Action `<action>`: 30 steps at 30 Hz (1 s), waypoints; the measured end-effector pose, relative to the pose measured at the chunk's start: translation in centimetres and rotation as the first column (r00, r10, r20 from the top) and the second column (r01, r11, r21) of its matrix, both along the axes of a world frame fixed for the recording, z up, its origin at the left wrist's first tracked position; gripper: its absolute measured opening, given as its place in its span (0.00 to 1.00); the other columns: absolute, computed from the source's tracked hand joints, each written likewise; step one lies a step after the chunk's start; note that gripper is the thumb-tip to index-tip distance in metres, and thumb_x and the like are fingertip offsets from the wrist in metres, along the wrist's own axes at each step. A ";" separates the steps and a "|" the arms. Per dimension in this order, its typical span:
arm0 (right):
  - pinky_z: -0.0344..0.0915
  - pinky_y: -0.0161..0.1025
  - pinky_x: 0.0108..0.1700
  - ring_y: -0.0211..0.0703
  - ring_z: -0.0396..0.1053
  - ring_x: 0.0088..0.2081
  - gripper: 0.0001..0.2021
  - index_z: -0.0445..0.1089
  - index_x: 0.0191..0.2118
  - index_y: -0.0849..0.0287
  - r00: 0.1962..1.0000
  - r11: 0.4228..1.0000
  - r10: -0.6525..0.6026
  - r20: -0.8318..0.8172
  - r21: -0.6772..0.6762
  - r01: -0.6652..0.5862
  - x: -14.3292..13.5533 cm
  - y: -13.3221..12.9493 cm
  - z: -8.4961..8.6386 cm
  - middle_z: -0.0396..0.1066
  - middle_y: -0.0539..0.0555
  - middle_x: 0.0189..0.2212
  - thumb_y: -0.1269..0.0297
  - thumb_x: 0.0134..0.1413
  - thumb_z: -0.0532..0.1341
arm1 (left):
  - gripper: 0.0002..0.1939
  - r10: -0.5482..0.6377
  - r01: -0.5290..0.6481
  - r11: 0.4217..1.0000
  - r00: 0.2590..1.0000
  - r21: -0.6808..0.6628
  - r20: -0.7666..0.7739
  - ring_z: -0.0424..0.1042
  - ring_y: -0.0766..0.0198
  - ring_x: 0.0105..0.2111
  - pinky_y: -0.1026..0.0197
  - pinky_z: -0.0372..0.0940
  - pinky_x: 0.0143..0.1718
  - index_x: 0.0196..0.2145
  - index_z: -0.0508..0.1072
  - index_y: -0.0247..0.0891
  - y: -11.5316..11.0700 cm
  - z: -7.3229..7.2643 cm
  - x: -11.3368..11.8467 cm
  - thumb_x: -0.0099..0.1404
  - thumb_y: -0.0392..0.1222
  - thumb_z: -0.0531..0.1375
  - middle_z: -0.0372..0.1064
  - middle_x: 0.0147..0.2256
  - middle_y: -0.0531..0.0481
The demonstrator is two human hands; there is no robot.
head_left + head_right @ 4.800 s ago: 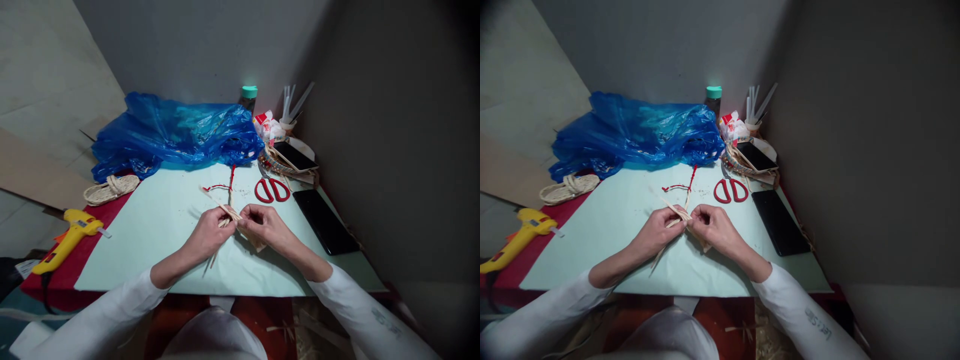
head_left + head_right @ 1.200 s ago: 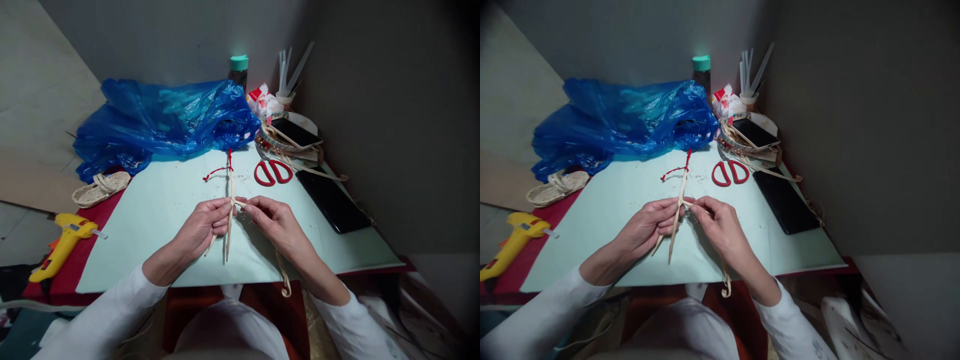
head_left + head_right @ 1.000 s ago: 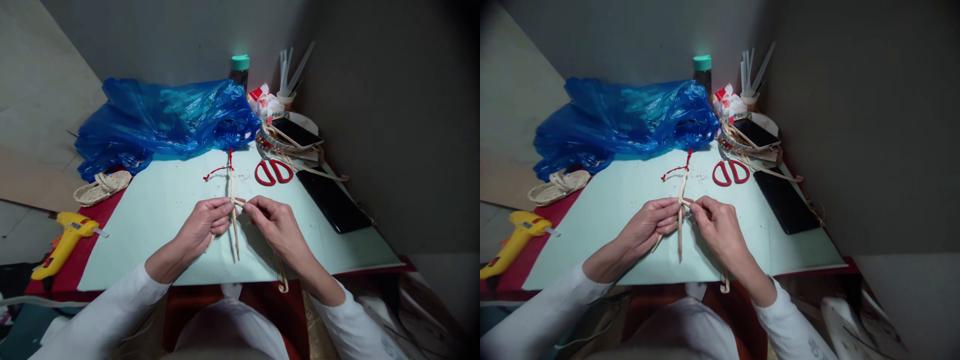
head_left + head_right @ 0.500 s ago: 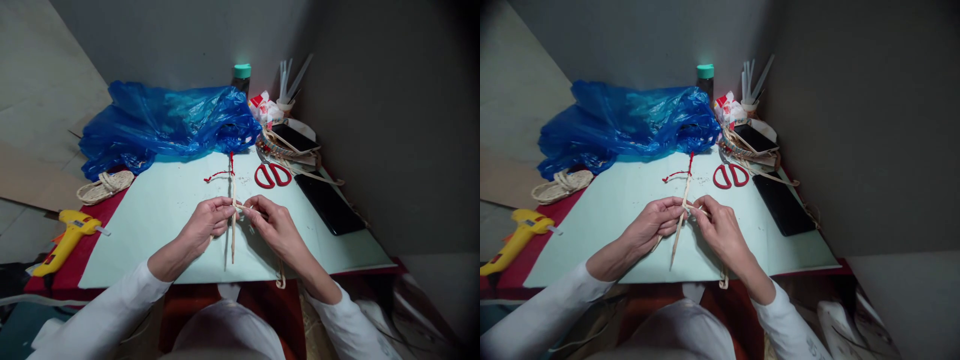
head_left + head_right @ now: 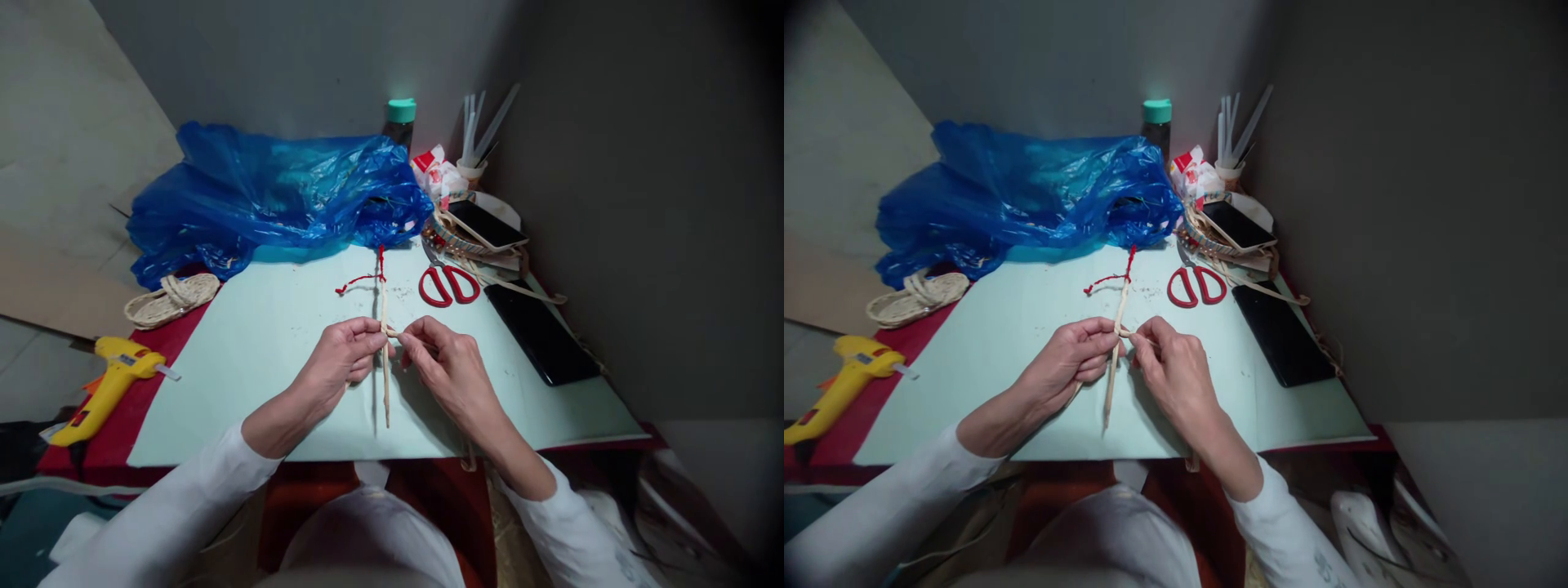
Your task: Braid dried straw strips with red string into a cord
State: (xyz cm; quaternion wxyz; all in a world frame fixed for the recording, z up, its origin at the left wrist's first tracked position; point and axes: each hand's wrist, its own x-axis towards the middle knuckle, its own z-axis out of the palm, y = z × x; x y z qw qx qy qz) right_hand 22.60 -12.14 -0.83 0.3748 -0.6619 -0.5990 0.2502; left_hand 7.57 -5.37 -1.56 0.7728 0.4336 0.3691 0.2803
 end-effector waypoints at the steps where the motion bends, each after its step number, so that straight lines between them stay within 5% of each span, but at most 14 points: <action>1: 0.52 0.34 0.29 0.36 0.61 0.22 0.11 0.66 0.30 0.58 0.999 1.000 -0.021 0.039 0.006 0.021 -0.2 -0.1 -0.1 0.70 0.48 0.22 0.61 0.62 0.54 | 0.10 0.019 -0.019 1.000 1.000 0.008 -0.011 0.44 0.82 0.15 0.69 0.35 0.16 0.34 0.72 0.31 0.0 -0.1 0.1 0.56 0.39 0.66 0.63 0.24 0.54; 10: 0.47 0.35 0.26 0.36 0.59 0.20 0.07 0.65 0.31 0.58 0.910 0.981 -0.095 0.405 0.191 0.018 -1.5 -1.1 -1.0 0.68 0.49 0.21 0.67 0.60 0.54 | 0.10 0.121 -0.109 0.989 0.986 0.100 -0.116 0.46 0.79 0.15 0.67 0.38 0.17 0.30 0.76 0.32 -0.6 -0.2 1.0 0.52 0.41 0.67 0.58 0.19 0.57; 18: 0.47 0.39 0.28 0.38 0.60 0.21 0.08 0.69 0.33 0.61 0.671 0.925 -0.233 0.704 0.374 -0.071 -2.9 -1.5 -1.3 0.67 0.49 0.20 0.76 0.60 0.54 | 0.09 0.120 -0.087 0.981 0.975 0.175 -0.186 0.47 0.76 0.16 0.66 0.38 0.18 0.30 0.79 0.32 -0.9 -0.3 1.1 0.54 0.41 0.63 0.59 0.17 0.56; 30: 0.52 0.41 0.25 0.44 0.65 0.22 0.11 0.66 0.33 0.64 0.434 0.907 -0.124 0.892 0.279 -0.315 -4.1 -0.9 0.3 0.67 0.54 0.21 0.83 0.54 0.50 | 0.12 0.016 -0.017 1.000 0.999 -0.016 -0.039 0.60 0.73 0.21 0.69 0.47 0.20 0.34 0.80 0.32 -0.5 -0.2 0.1 0.53 0.41 0.65 0.70 0.25 0.49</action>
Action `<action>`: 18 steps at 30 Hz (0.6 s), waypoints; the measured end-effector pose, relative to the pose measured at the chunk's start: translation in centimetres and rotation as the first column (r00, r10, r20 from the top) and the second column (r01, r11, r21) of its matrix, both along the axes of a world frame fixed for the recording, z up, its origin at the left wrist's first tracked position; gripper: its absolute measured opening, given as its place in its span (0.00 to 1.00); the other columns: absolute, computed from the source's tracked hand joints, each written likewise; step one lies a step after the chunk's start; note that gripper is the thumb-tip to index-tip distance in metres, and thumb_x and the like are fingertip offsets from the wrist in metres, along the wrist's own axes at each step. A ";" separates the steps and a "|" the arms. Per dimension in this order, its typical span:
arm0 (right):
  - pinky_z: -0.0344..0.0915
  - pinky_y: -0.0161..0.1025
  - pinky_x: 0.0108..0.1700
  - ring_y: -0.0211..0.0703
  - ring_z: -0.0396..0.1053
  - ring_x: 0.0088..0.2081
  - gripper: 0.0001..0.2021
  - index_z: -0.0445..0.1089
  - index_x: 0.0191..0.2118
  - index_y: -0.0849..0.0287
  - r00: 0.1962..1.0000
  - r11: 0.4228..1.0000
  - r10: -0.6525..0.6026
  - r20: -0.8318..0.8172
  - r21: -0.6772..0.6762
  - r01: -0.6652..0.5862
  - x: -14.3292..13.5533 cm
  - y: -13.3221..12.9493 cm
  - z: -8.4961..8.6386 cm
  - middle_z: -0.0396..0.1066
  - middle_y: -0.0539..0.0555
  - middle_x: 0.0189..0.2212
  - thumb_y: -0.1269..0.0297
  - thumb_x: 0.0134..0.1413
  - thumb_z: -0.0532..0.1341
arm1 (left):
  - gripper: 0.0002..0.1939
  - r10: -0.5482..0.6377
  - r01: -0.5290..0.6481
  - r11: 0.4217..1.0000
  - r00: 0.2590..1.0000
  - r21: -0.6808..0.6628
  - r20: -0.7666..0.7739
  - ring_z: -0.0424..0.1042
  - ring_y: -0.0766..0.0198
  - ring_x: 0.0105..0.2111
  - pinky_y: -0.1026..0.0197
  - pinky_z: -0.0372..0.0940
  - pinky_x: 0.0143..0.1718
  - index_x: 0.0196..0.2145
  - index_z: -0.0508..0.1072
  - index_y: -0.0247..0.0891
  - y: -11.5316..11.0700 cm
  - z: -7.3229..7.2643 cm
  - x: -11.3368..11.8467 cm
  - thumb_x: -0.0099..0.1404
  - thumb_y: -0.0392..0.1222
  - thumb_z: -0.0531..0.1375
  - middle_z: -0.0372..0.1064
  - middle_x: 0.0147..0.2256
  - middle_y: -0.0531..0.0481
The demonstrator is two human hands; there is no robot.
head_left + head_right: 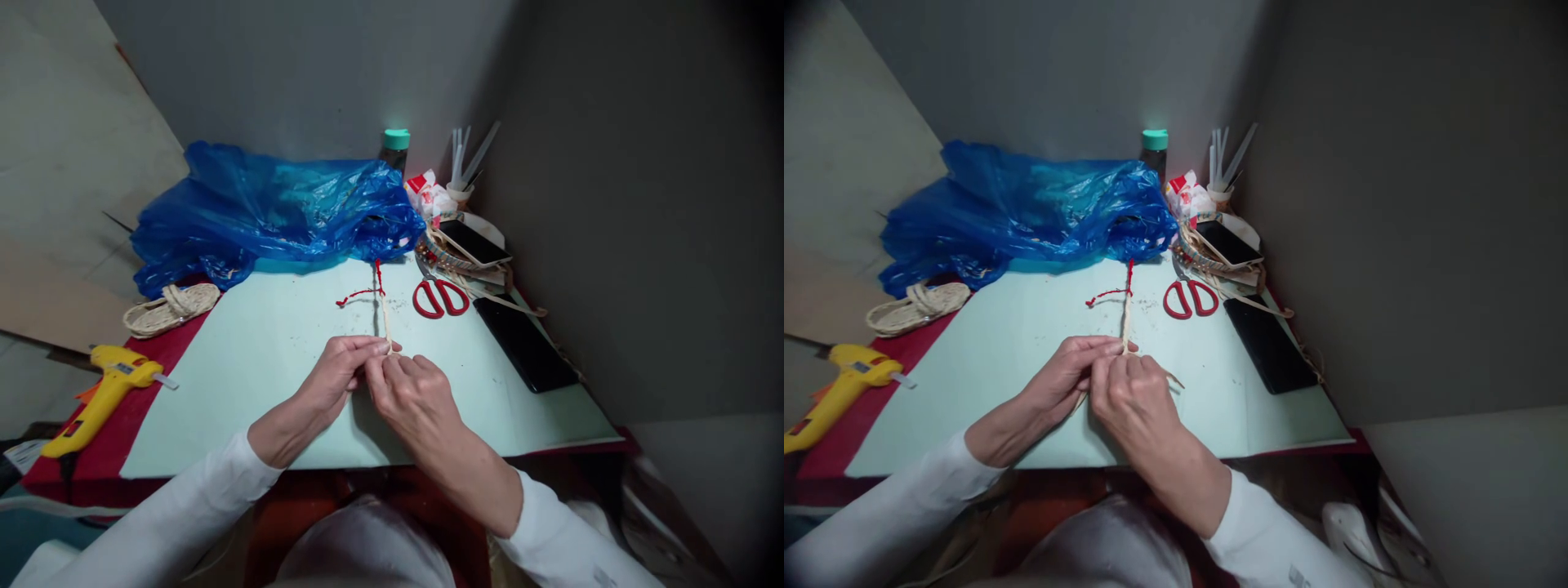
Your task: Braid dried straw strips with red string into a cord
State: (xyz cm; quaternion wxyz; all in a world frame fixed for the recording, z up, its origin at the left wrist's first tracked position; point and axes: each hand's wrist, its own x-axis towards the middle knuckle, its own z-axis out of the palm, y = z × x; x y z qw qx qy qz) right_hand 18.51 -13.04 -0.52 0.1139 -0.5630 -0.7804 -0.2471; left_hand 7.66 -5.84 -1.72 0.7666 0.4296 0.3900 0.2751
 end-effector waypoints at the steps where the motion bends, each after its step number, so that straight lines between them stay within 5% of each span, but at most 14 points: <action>1: 0.53 0.41 0.25 0.44 0.65 0.22 0.11 0.66 0.33 0.64 1.000 1.000 0.012 0.009 -0.001 -0.012 -0.2 0.1 -0.1 0.67 0.54 0.21 0.83 0.54 0.50 | 0.12 0.002 -0.002 1.000 1.000 -0.012 0.009 0.63 0.72 0.23 0.69 0.51 0.21 0.34 0.80 0.32 0.0 0.0 -0.1 0.53 0.41 0.66 0.72 0.26 0.48; 5: 0.56 0.41 0.27 0.45 0.67 0.26 0.12 0.66 0.34 0.63 0.999 0.998 0.027 -0.033 -0.055 -0.029 -0.3 -0.2 0.1 0.69 0.56 0.24 0.83 0.56 0.49 | 0.11 0.042 -0.040 0.998 0.999 -0.051 0.029 0.69 0.67 0.28 0.68 0.60 0.28 0.32 0.79 0.30 0.1 0.1 -0.3 0.49 0.39 0.68 0.74 0.29 0.44; 8: 0.61 0.41 0.34 0.47 0.69 0.34 0.06 0.68 0.40 0.63 0.955 0.968 0.061 -0.290 -0.215 -0.128 1.0 -0.8 1.6 0.72 0.58 0.31 0.72 0.59 0.55 | 0.11 0.052 -0.052 0.998 0.999 -0.022 0.012 0.65 0.72 0.23 0.70 0.55 0.22 0.32 0.79 0.30 0.2 0.5 -0.5 0.50 0.39 0.68 0.70 0.24 0.48; 11: 0.62 0.39 0.40 0.44 0.69 0.38 0.11 0.69 0.42 0.59 0.722 0.920 -0.020 -0.691 -0.296 -0.257 3.1 -0.7 3.3 0.73 0.55 0.37 0.57 0.62 0.56 | 0.12 0.040 -0.040 0.999 0.999 0.021 0.008 0.52 0.77 0.16 0.71 0.43 0.16 0.32 0.78 0.30 0.2 1.0 -0.6 0.51 0.40 0.68 0.65 0.19 0.53; 14: 0.60 0.37 0.40 0.40 0.68 0.37 0.14 0.69 0.39 0.58 0.504 0.896 -0.184 -0.844 -0.355 -0.267 4.5 0.7 3.2 0.72 0.53 0.35 0.56 0.66 0.51 | 0.11 0.026 -0.026 0.999 1.000 0.044 0.012 0.50 0.79 0.16 0.71 0.40 0.16 0.32 0.77 0.30 0.2 1.0 -0.7 0.52 0.41 0.67 0.69 0.22 0.50; 18: 0.56 0.33 0.26 0.33 0.60 0.23 0.13 0.64 0.36 0.59 0.174 0.675 -0.409 -0.896 -0.425 -0.603 4.0 2.5 0.6 0.64 0.47 0.26 0.55 0.64 0.51 | 0.12 0.010 -0.012 0.995 1.000 0.101 0.023 0.60 0.74 0.18 0.70 0.50 0.19 0.35 0.76 0.31 0.0 0.4 -0.8 0.55 0.41 0.65 0.69 0.23 0.50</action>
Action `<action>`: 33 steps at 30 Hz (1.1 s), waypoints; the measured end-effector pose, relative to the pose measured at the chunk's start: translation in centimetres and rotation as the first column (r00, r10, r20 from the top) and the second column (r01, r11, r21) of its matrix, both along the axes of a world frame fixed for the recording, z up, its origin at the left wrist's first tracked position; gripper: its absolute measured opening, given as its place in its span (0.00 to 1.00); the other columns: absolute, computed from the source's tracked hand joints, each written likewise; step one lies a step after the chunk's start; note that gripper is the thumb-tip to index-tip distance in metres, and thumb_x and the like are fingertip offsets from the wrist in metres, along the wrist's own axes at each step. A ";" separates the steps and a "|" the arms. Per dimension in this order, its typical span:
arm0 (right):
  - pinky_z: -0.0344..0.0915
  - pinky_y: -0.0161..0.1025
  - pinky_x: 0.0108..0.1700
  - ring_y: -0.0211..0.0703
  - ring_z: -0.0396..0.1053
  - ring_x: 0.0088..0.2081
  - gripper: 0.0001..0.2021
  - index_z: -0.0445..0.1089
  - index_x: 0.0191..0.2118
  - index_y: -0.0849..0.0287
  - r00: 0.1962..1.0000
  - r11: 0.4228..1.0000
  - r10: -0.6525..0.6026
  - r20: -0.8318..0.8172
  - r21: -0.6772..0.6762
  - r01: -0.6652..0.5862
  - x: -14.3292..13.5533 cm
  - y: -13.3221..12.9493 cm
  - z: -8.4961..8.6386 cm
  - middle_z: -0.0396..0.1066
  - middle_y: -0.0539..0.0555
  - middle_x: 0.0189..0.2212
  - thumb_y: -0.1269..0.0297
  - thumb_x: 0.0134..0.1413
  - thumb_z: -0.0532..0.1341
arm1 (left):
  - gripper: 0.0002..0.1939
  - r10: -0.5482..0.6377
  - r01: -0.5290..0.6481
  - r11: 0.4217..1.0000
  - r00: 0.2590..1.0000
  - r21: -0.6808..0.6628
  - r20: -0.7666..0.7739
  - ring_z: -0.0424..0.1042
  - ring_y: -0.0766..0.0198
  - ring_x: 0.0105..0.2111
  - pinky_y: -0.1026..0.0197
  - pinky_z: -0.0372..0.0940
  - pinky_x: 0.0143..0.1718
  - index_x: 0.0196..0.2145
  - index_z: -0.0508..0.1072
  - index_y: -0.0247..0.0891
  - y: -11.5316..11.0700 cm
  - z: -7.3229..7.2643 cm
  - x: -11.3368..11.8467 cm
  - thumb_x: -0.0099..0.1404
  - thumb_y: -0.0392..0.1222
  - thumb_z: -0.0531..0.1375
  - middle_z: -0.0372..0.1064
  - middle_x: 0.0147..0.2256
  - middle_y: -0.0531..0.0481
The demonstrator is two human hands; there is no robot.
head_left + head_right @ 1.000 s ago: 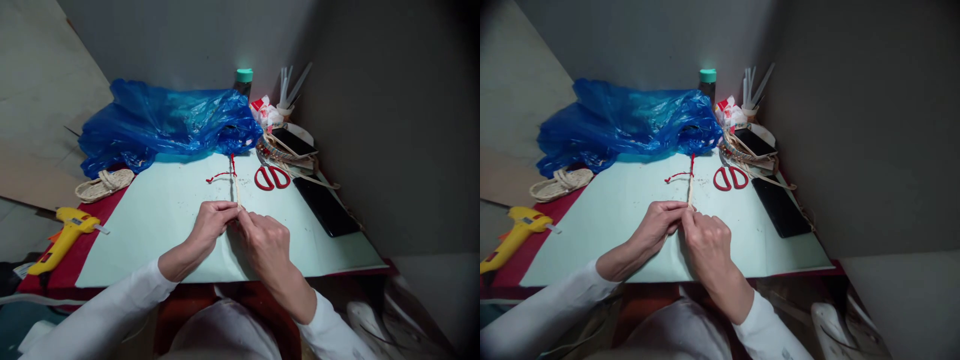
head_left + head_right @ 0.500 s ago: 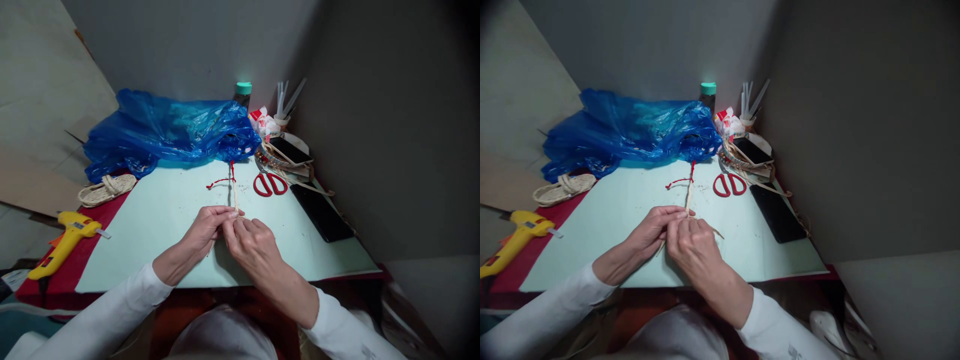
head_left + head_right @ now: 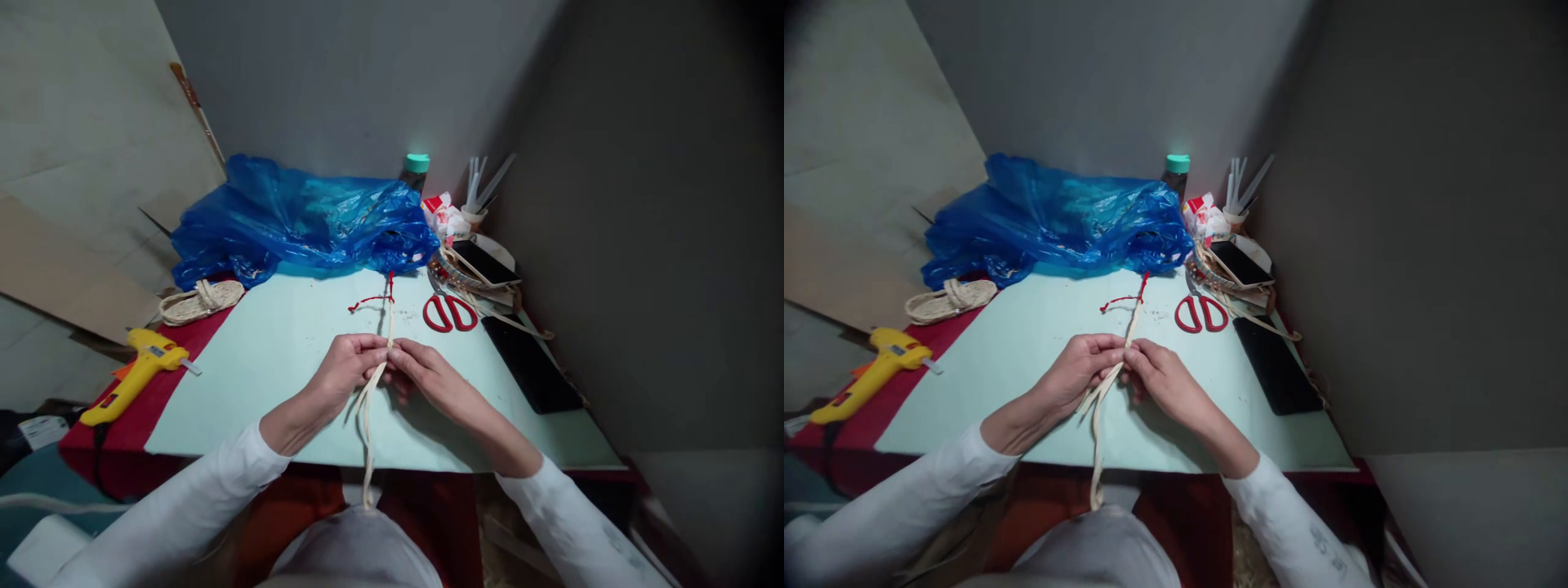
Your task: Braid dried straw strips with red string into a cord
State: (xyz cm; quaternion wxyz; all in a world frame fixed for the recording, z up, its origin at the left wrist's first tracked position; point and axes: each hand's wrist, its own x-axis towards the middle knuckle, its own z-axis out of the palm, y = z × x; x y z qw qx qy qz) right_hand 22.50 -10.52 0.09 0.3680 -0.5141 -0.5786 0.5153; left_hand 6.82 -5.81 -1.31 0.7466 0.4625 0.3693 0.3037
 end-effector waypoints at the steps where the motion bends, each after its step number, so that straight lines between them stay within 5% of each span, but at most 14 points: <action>1: 0.52 0.31 0.22 0.31 0.55 0.20 0.13 0.63 0.36 0.59 0.993 0.998 -0.005 -0.120 -0.068 -0.004 -0.4 0.2 -0.7 0.60 0.46 0.24 0.54 0.63 0.52 | 0.12 0.007 -0.007 1.000 1.000 0.016 -0.004 0.61 0.73 0.19 0.70 0.52 0.20 0.36 0.76 0.31 -0.1 -0.1 -0.1 0.55 0.42 0.65 0.69 0.23 0.51; 6: 0.36 0.30 0.17 0.29 0.40 0.18 0.14 0.58 0.33 0.57 0.920 0.973 -0.081 -0.382 -0.230 -0.010 -1.4 -0.1 -2.1 0.45 0.41 0.20 0.52 0.59 0.57 | 0.20 0.037 -0.036 0.996 0.999 0.085 -0.011 0.59 0.74 0.20 0.70 0.52 0.22 0.47 0.66 0.39 -0.5 -0.2 -0.5 0.56 0.41 0.63 0.67 0.26 0.56; 12: 0.43 0.32 0.20 0.31 0.44 0.17 0.17 0.60 0.26 0.58 0.983 0.996 -0.089 -0.157 -0.035 0.085 -1.0 -0.3 -2.7 0.47 0.42 0.16 0.53 0.61 0.54 | 0.15 0.057 0.046 0.932 0.962 0.360 -0.269 0.62 0.69 0.23 0.66 0.55 0.27 0.47 0.65 0.41 -1.4 0.5 -0.8 0.61 0.39 0.58 0.70 0.26 0.54; 16: 0.49 0.32 0.25 0.33 0.52 0.21 0.19 0.61 0.22 0.60 0.990 0.983 -0.137 0.020 0.130 0.133 -0.9 -0.4 -3.0 0.55 0.44 0.16 0.57 0.63 0.53 | 0.08 0.239 0.174 0.755 0.825 0.632 -0.512 0.68 0.63 0.28 0.63 0.57 0.34 0.39 0.73 0.41 -2.3 1.2 -1.3 0.65 0.38 0.55 0.73 0.28 0.49; 20: 0.55 0.33 0.32 0.34 0.59 0.24 0.20 0.67 0.22 0.62 0.991 0.979 -0.132 0.025 0.159 0.126 -0.8 -0.6 -2.5 0.64 0.48 0.19 0.59 0.64 0.51 | 0.10 0.401 0.261 0.570 0.739 0.779 -0.541 0.68 0.61 0.26 0.62 0.55 0.32 0.30 0.75 0.41 -3.4 1.6 -1.5 0.65 0.38 0.54 0.73 0.26 0.47; 25: 0.56 0.34 0.31 0.35 0.59 0.23 0.16 0.73 0.34 0.64 0.972 0.994 -0.105 -0.208 0.007 0.109 -0.8 -0.9 -2.3 0.63 0.47 0.18 0.57 0.61 0.55 | 0.10 0.441 0.450 0.296 0.718 0.842 -0.539 0.69 0.58 0.29 0.59 0.57 0.32 0.30 0.72 0.38 -5.5 0.8 -0.2 0.63 0.31 0.53 0.71 0.27 0.45; 28: 0.59 0.36 0.35 0.37 0.63 0.28 0.15 0.74 0.35 0.66 0.933 0.996 -0.077 -0.350 -0.066 0.057 -1.0 -1.3 -2.3 0.69 0.52 0.25 0.57 0.58 0.58 | 0.11 0.451 0.526 0.182 0.707 0.831 -0.546 0.70 0.56 0.31 0.57 0.61 0.33 0.30 0.72 0.35 -6.5 0.1 0.7 0.61 0.28 0.50 0.71 0.29 0.42; 30: 0.58 0.35 0.34 0.37 0.62 0.29 0.14 0.73 0.31 0.65 0.925 0.996 -0.086 -0.370 -0.052 0.072 -1.1 -1.4 -2.4 0.69 0.52 0.26 0.57 0.57 0.60 | 0.12 0.432 0.557 0.176 0.697 0.812 -0.572 0.70 0.56 0.30 0.57 0.62 0.32 0.30 0.72 0.34 -6.4 0.2 0.9 0.62 0.28 0.49 0.71 0.28 0.42; 33: 0.47 0.33 0.24 0.32 0.52 0.22 0.15 0.71 0.27 0.63 0.917 0.986 -0.168 -0.362 -0.063 0.156 -1.1 -1.3 -2.5 0.58 0.47 0.18 0.56 0.56 0.60 | 0.13 0.350 0.526 0.288 0.720 0.800 -0.599 0.70 0.59 0.30 0.58 0.62 0.33 0.31 0.73 0.33 -5.3 1.1 0.3 0.66 0.32 0.49 0.72 0.29 0.44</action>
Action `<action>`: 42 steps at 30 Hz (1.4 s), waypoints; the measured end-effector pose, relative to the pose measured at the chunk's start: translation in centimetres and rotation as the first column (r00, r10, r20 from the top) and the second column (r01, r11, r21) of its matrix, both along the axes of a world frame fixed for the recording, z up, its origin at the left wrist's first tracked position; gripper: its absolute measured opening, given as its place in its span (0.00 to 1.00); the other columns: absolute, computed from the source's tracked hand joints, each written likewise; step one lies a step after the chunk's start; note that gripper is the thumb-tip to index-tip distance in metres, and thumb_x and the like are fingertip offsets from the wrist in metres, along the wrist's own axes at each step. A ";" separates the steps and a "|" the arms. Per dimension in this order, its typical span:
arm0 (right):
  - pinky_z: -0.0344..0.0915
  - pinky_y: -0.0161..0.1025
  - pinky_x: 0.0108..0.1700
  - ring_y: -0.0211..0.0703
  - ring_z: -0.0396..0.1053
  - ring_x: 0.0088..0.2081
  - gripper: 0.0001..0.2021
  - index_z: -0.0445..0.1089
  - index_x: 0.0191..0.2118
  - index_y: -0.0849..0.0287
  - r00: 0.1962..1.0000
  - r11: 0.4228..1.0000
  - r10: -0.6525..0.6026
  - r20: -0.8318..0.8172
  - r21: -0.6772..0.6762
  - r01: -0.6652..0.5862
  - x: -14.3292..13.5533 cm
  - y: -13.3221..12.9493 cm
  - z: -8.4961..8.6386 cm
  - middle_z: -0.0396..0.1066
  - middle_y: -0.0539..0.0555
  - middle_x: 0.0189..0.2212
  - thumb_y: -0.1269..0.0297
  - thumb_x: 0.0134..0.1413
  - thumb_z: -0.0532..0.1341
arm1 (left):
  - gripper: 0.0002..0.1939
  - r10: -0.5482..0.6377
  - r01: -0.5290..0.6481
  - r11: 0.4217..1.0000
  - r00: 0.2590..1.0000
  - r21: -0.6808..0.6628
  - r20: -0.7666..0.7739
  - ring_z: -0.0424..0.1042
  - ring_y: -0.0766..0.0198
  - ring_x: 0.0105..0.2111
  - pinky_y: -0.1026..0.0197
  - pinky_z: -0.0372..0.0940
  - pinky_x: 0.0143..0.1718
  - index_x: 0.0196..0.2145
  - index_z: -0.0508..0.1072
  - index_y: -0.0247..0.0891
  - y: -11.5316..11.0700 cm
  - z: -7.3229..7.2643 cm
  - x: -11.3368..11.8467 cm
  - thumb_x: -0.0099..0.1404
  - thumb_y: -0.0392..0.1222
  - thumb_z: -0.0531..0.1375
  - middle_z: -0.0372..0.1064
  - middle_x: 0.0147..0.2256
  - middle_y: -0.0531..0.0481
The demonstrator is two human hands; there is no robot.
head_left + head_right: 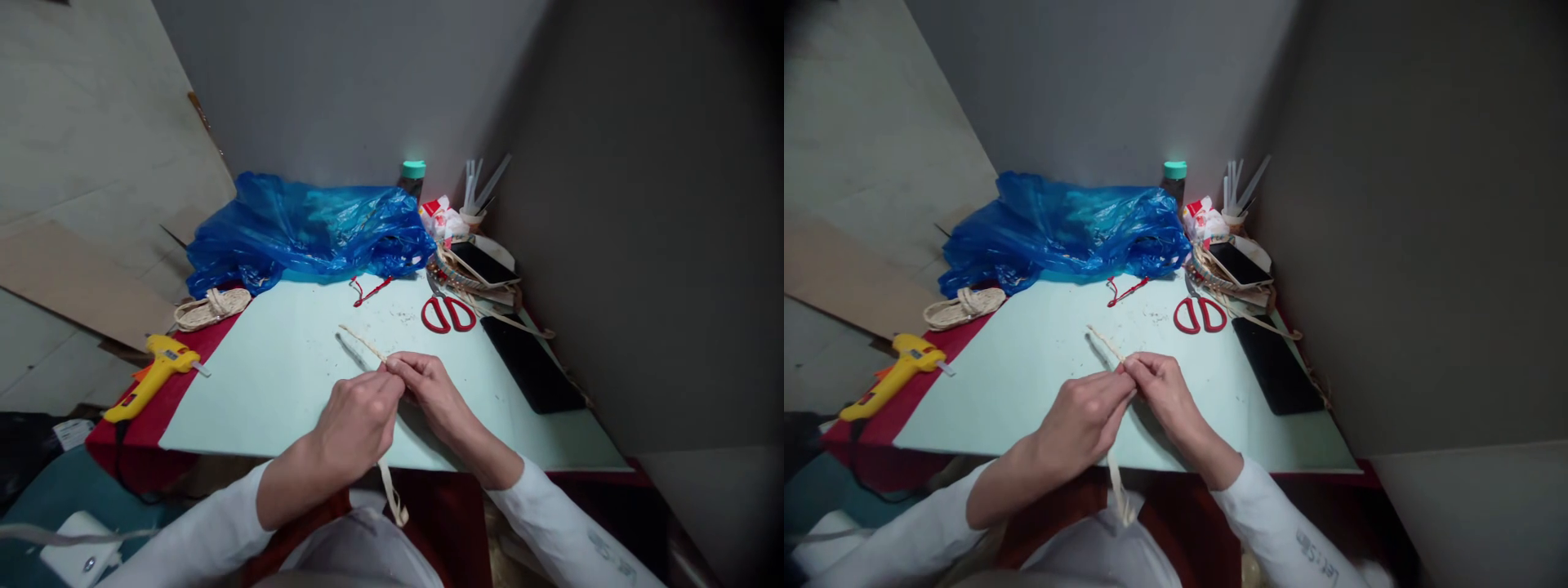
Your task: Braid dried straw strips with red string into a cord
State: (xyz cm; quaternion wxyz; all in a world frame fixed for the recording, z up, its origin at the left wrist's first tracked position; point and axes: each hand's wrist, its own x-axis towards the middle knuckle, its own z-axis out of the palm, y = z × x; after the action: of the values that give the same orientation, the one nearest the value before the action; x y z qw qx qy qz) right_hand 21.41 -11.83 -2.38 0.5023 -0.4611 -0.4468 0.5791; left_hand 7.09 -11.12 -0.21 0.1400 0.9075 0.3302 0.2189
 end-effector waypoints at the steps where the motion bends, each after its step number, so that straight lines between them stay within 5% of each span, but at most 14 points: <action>1: 0.44 0.33 0.23 0.32 0.49 0.20 0.15 0.71 0.27 0.63 1.000 1.000 -0.021 -0.003 -0.019 0.021 0.1 0.1 -0.1 0.55 0.45 0.16 0.56 0.57 0.59 | 0.12 0.019 -0.016 0.997 0.999 -0.070 0.042 0.70 0.60 0.31 0.59 0.62 0.34 0.32 0.74 0.34 0.5 0.5 -0.3 0.66 0.35 0.51 0.73 0.30 0.46; 7: 0.41 0.33 0.22 0.30 0.45 0.20 0.17 0.73 0.33 0.63 0.997 0.992 -0.061 -0.040 -0.113 0.056 0.4 0.6 -0.4 0.68 0.51 0.23 0.52 0.58 0.58 | 0.15 0.310 -0.171 0.846 0.928 -0.504 0.206 0.68 0.65 0.27 0.64 0.60 0.31 0.27 0.75 0.37 4.2 2.5 -2.2 0.66 0.47 0.55 0.73 0.26 0.52; 10: 0.41 0.33 0.23 0.30 0.46 0.20 0.19 0.73 0.33 0.64 0.996 0.986 -0.081 -0.043 -0.147 0.074 0.4 0.6 -0.3 0.71 0.53 0.24 0.51 0.58 0.57 | 0.11 0.403 -0.296 0.852 0.897 -0.431 0.181 0.69 0.64 0.29 0.63 0.60 0.33 0.29 0.76 0.37 6.8 2.3 -2.4 0.63 0.44 0.57 0.74 0.29 0.51; 14: 0.41 0.32 0.22 0.29 0.45 0.20 0.17 0.72 0.34 0.64 0.992 0.984 -0.099 -0.081 -0.159 0.085 0.3 0.6 0.0 0.72 0.54 0.27 0.52 0.58 0.58 | 0.10 0.386 -0.343 0.892 0.916 -0.294 0.104 0.70 0.61 0.34 0.60 0.59 0.37 0.34 0.77 0.37 10.0 2.1 -2.2 0.60 0.40 0.57 0.76 0.35 0.48; 19: 0.40 0.31 0.21 0.29 0.45 0.19 0.16 0.71 0.35 0.64 0.991 0.983 -0.097 -0.088 -0.164 0.081 0.2 0.7 0.2 0.71 0.53 0.26 0.53 0.58 0.58 | 0.10 0.381 -0.328 0.878 0.919 -0.349 0.096 0.69 0.62 0.28 0.61 0.59 0.32 0.32 0.77 0.36 11.7 2.2 -1.6 0.59 0.40 0.57 0.75 0.30 0.47; 22: 0.40 0.31 0.21 0.29 0.44 0.19 0.16 0.71 0.35 0.64 0.990 0.982 -0.105 -0.092 -0.169 0.088 0.3 1.0 0.4 0.70 0.52 0.26 0.53 0.58 0.58 | 0.10 0.416 -0.226 0.768 0.887 -0.599 0.199 0.65 0.66 0.22 0.63 0.58 0.24 0.31 0.76 0.33 12.1 1.9 -1.6 0.59 0.41 0.57 0.73 0.29 0.46; 25: 0.39 0.31 0.21 0.29 0.44 0.19 0.15 0.71 0.36 0.63 0.989 0.979 -0.122 -0.088 -0.174 0.106 0.3 1.5 0.6 0.69 0.51 0.26 0.53 0.57 0.58 | 0.12 0.427 0.049 0.520 0.850 -0.853 0.309 0.63 0.70 0.21 0.64 0.59 0.24 0.36 0.76 0.30 12.1 1.3 -1.7 0.57 0.41 0.61 0.74 0.33 0.43; 29: 0.43 0.32 0.21 0.31 0.49 0.19 0.16 0.70 0.30 0.62 0.993 0.986 -0.109 -0.044 -0.129 0.103 0.3 2.7 0.6 0.65 0.49 0.22 0.53 0.56 0.59 | 0.16 0.332 0.339 0.303 0.839 -0.891 0.432 0.70 0.66 0.30 0.62 0.64 0.37 0.40 0.77 0.29 11.1 0.4 -1.0 0.57 0.42 0.64 0.74 0.36 0.41; 31: 0.46 0.32 0.23 0.32 0.51 0.20 0.18 0.68 0.24 0.61 0.994 0.992 -0.112 0.008 -0.052 0.112 0.2 3.6 0.4 0.61 0.48 0.20 0.53 0.56 0.59 | 0.16 0.296 0.415 0.269 0.823 -0.869 0.485 0.70 0.64 0.33 0.61 0.63 0.41 0.41 0.77 0.29 10.4 0.0 -0.4 0.59 0.43 0.64 0.73 0.31 0.43; 34: 0.51 0.33 0.24 0.33 0.53 0.21 0.20 0.64 0.20 0.60 0.989 0.990 -0.138 0.050 0.047 0.136 -0.1 5.0 -0.2 0.60 0.48 0.19 0.52 0.57 0.58 | 0.15 0.331 0.423 0.306 0.793 -0.853 0.511 0.68 0.66 0.31 0.63 0.61 0.39 0.42 0.76 0.29 9.8 -0.3 0.6 0.61 0.43 0.62 0.69 0.26 0.48; 37: 0.57 0.34 0.27 0.36 0.58 0.23 0.15 0.65 0.28 0.59 0.987 0.985 -0.153 0.043 0.090 0.148 -0.5 5.9 -0.9 0.61 0.47 0.19 0.53 0.57 0.57 | 0.14 0.364 0.401 0.346 0.775 -0.848 0.516 0.65 0.68 0.29 0.65 0.59 0.35 0.42 0.75 0.30 9.7 -0.5 1.0 0.61 0.42 0.61 0.67 0.26 0.50; 42: 0.60 0.34 0.29 0.37 0.62 0.24 0.12 0.60 0.43 0.56 0.996 0.991 -0.093 0.009 0.093 0.092 -0.6 5.7 -1.2 0.61 0.44 0.21 0.54 0.59 0.54 | 0.11 0.359 0.386 0.298 0.802 -0.873 0.477 0.63 0.69 0.26 0.64 0.57 0.30 0.32 0.72 0.32 9.9 -0.8 0.8 0.58 0.45 0.62 0.66 0.27 0.50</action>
State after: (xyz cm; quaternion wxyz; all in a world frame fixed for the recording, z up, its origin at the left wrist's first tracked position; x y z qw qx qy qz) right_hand 20.86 -6.09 -3.58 0.5465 -0.4613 -0.4547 0.5308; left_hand 7.85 -1.19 -0.99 0.7471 0.5243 0.3223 0.2510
